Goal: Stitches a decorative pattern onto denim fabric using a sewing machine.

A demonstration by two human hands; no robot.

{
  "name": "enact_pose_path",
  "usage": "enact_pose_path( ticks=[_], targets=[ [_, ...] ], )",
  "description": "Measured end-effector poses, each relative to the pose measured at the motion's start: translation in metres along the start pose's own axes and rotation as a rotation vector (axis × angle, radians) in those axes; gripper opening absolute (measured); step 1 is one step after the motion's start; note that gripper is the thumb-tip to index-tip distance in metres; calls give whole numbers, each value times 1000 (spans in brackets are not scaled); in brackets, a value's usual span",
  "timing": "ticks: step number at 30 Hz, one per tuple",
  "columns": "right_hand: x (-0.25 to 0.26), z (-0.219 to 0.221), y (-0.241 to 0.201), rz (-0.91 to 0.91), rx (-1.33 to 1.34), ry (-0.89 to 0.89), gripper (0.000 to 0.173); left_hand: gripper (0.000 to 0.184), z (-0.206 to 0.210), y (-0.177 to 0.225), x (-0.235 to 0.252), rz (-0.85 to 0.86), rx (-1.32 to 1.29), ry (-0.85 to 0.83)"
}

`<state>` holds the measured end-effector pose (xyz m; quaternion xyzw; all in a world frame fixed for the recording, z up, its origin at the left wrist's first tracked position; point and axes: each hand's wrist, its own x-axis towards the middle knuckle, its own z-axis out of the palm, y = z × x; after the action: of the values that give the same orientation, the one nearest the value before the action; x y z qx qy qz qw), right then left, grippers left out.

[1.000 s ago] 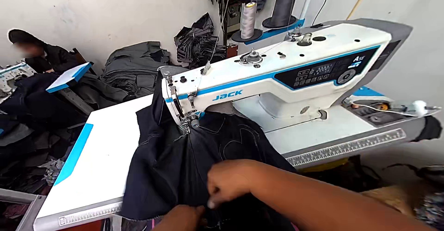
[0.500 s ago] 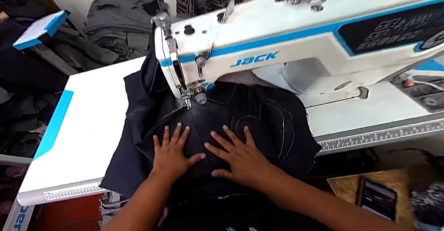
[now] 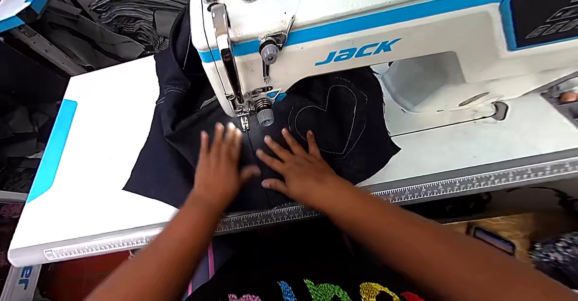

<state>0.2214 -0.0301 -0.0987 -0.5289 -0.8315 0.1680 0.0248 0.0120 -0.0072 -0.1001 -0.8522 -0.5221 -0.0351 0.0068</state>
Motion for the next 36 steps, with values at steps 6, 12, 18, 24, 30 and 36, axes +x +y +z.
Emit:
enact_pose_path(
  ticks=[6,12,18,24,30,36],
  targets=[
    [-9,14,7,-15,20,83,63,68,7,6,-30,-73,-188,-118],
    [38,-5,24,-10,-20,34,65,75,-4,-25,23,-70,-274,-246],
    [77,-31,30,38,-2,-29,58,70,-10,-52,72,-59,-271,-297],
    [100,-59,32,87,82,-55,51,61,-15,-69,107,-83,-297,-294],
    [92,-58,25,70,110,225,31,66,-28,-67,113,-136,-388,-275],
    [67,0,54,-190,39,772,24,79,-29,-71,116,-153,-382,-326]
  ],
)
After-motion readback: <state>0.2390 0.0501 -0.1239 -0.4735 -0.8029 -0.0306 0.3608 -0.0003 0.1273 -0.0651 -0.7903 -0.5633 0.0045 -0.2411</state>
